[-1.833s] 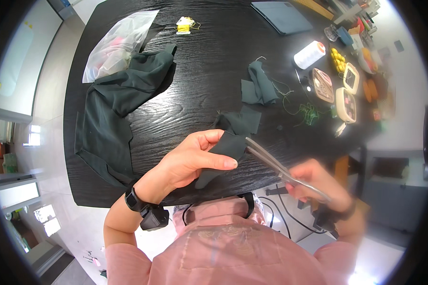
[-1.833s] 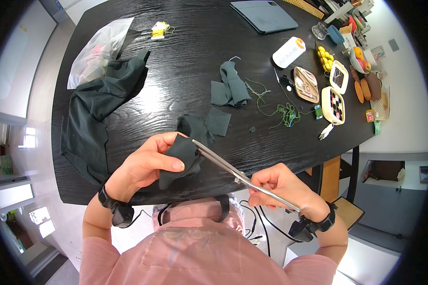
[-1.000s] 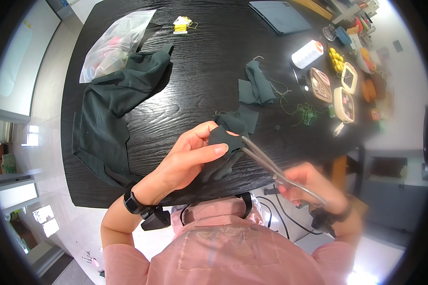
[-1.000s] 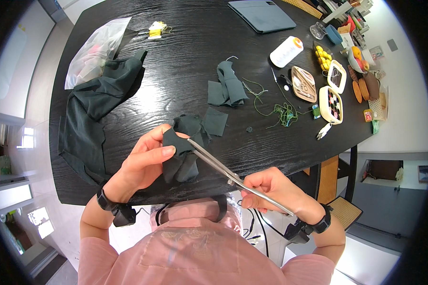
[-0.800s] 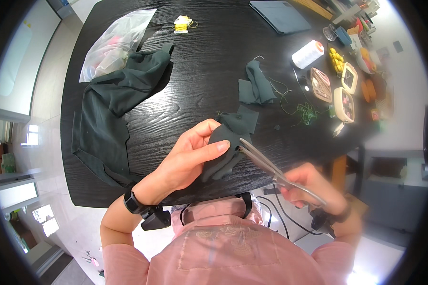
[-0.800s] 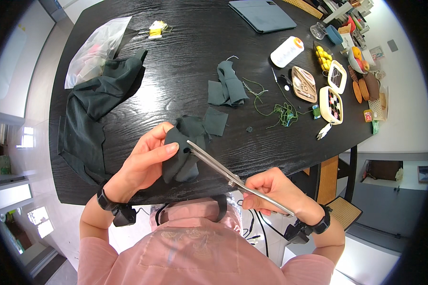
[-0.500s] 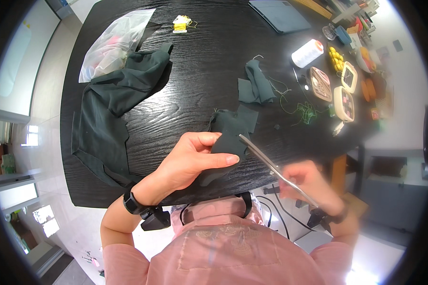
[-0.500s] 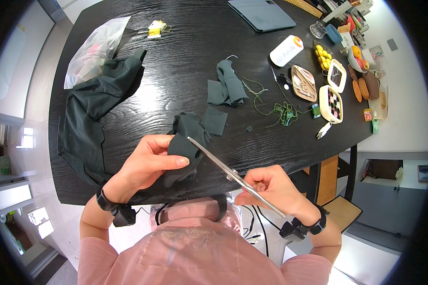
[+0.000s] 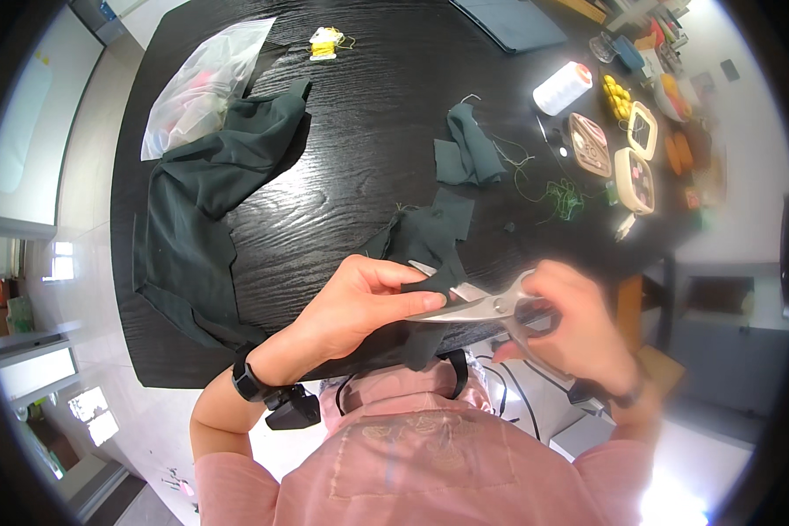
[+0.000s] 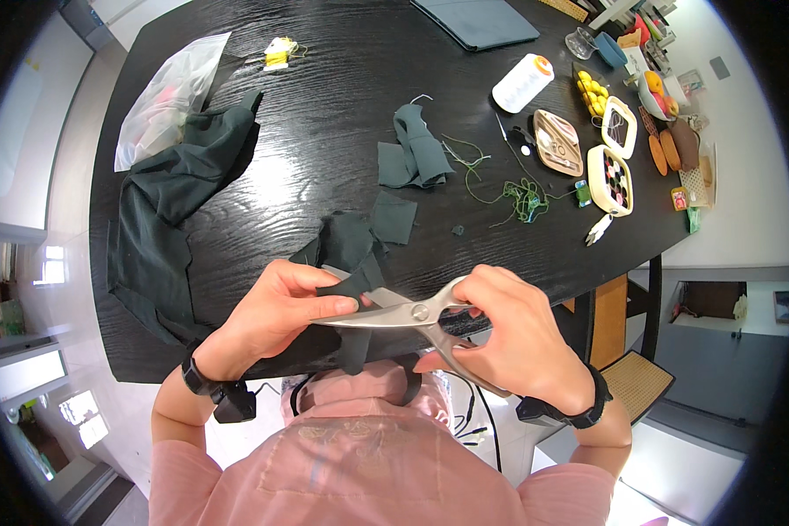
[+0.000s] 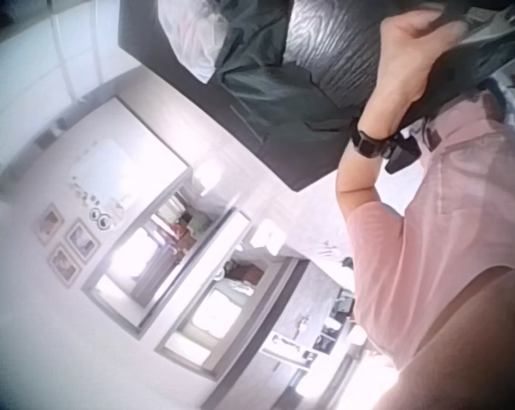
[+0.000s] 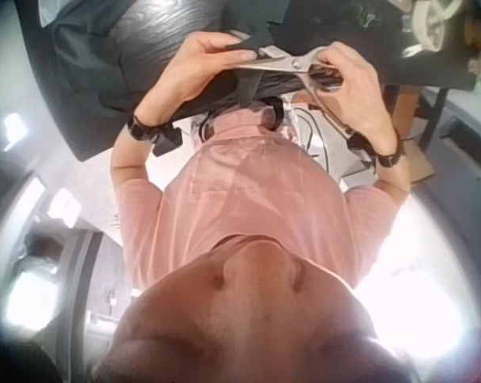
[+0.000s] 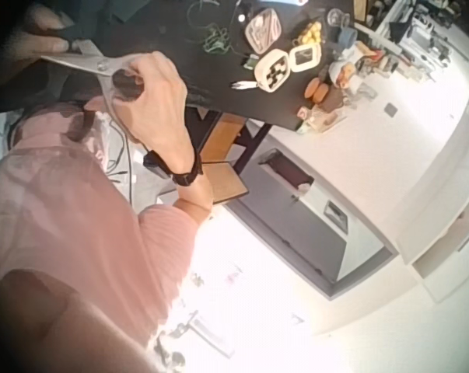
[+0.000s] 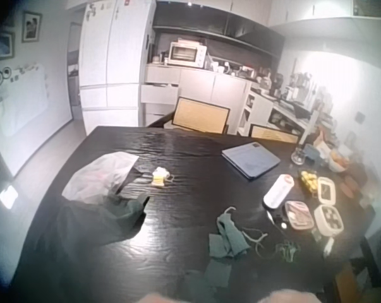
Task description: The person uses shears to cut a strip from a piece of dark green fabric and then cuts several smaller rectangular segments from that strip, leaving them on the table.
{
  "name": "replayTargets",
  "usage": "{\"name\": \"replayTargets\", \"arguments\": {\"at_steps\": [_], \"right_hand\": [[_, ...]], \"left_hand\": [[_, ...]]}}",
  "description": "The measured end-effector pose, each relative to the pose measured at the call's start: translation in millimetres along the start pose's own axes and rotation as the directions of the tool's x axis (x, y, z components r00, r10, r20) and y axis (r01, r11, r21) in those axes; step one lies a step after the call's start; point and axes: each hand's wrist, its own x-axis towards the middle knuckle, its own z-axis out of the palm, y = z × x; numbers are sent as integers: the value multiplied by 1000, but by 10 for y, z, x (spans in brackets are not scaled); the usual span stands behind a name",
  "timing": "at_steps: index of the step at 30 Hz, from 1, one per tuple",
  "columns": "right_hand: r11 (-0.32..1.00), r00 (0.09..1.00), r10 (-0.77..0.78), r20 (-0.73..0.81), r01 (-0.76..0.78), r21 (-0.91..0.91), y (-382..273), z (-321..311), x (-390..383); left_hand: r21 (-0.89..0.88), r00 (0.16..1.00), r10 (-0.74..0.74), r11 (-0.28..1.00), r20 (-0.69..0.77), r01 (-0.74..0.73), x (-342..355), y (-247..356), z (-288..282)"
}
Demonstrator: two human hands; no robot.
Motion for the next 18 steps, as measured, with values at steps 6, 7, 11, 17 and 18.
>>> {"name": "replayTargets", "arguments": {"at_steps": [6,7,11,17,18], "right_hand": [[995,989,-75,-127,67,-67,87,40,-105],[996,989,-72,-130,63,-65,90,51,-112],[998,986,-59,-156,54,-36,81,59,-139],[999,994,37,-106,-41,-36,120,48,-266],[997,991,34,-131,-42,-58,152,60,-299]], "left_hand": [[-51,996,64,996,-69,-67,-7,-41,7],[-49,996,60,997,-67,-63,0,-67,-7],[-13,996,66,998,-65,-67,7,-77,-23],[-148,994,110,983,-21,-112,3,-64,-5],[-176,992,129,976,-1,-127,10,-61,-7]]}}
